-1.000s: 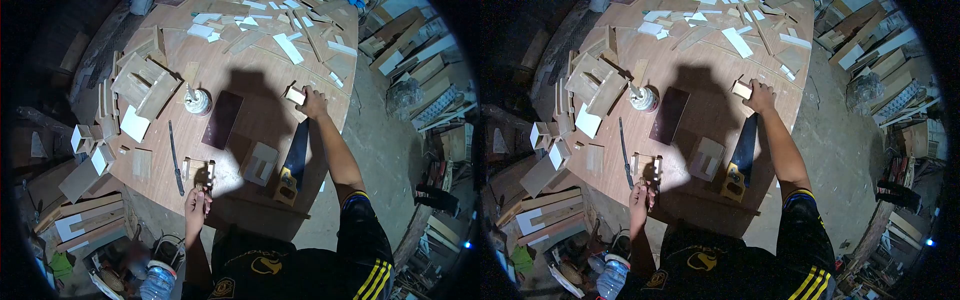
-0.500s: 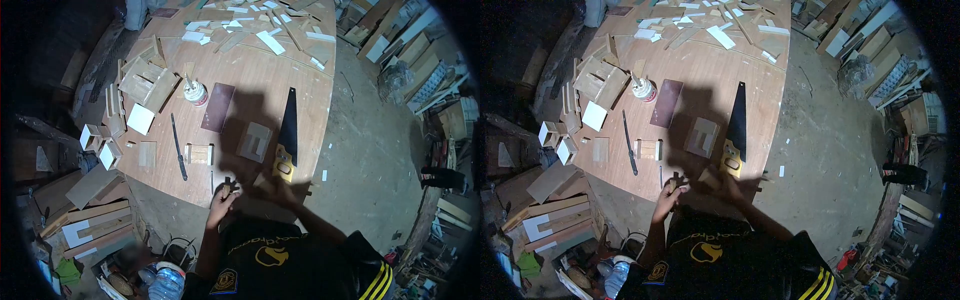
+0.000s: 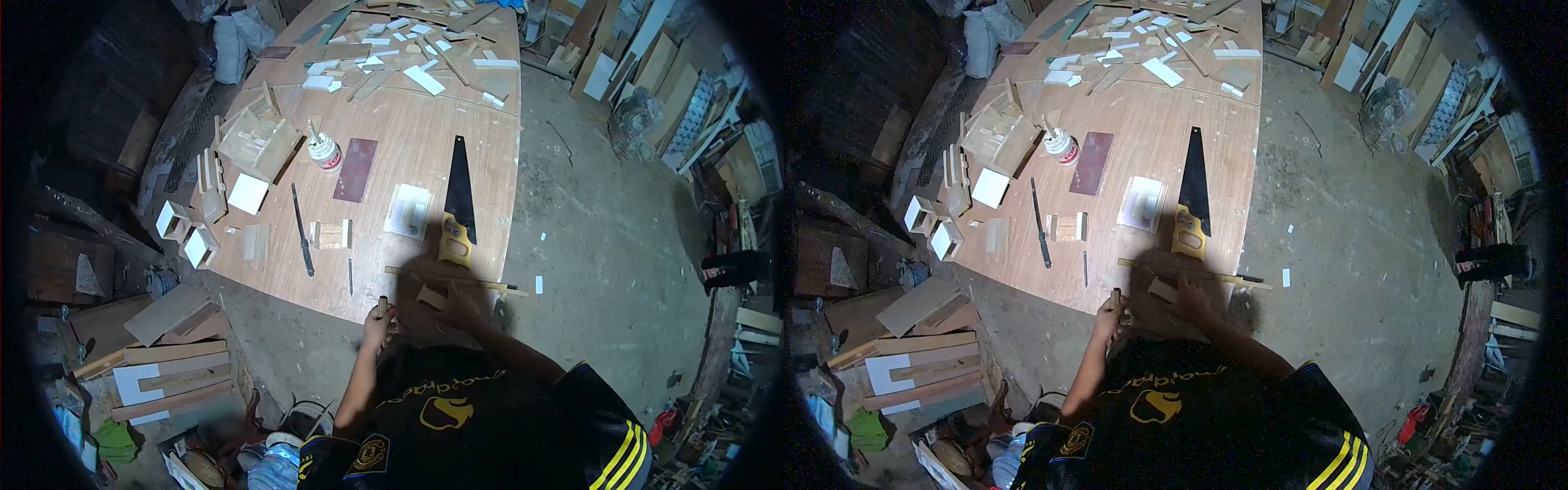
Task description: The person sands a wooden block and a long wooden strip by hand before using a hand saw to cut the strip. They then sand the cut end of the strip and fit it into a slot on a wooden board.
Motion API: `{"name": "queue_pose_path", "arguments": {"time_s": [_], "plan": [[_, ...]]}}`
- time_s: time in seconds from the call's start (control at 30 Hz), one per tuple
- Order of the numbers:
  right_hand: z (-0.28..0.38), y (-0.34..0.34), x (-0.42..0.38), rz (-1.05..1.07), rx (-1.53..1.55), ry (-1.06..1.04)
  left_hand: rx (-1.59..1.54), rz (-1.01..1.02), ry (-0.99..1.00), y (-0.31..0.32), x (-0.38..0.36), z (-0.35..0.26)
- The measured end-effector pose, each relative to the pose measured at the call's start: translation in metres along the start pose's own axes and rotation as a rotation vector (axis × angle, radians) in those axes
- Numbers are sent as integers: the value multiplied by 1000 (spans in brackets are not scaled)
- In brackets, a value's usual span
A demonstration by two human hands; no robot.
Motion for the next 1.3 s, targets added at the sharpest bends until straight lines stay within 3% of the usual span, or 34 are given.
{"name": "queue_pose_path", "arguments": {"time_s": [0.03, 0.1, 0.23, 0.3, 0.43, 0.67, 0.87, 1.1, 1.2, 1.3], "plan": [[-10, 4, 3, -5, 0, -8, 0, -3, 9, 0, -1, 3], [-5, 6, 8, -52, 193, -275, -18, -13, 6, -1, -5, 9], [-5, 8, 26, -57, 307, -198, -63, -64, -27, -5, -25, 10], [33, 2, 14, 44, 280, -373, -69, -83, -6, -7, -34, 10], [12, 31, 57, 107, 311, -316, -159, -122, 22, -7, -58, 9], [31, 14, 61, 5, 327, -461, -238, -219, -4, -27, -85, 44], [29, 10, 64, 70, 312, -554, -297, -270, -10, -35, -99, 56], [16, -8, 57, 29, 385, -582, -214, -185, 92, -20, -102, 15], [21, -17, 37, 83, 410, -588, -227, -121, 129, -3, -106, -10], [47, -37, -14, 242, 425, -466, -203, -53, 214, 13, -118, -44]]}}
Point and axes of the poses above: each hand's wrist, its own x-axis towards the middle knuckle, its own y-axis out of the palm, z = x × y, the point moved 10 cm from there along x, towards the middle knuckle, and after that the axes turned 15 degrees about x, right-handed, at the moved point
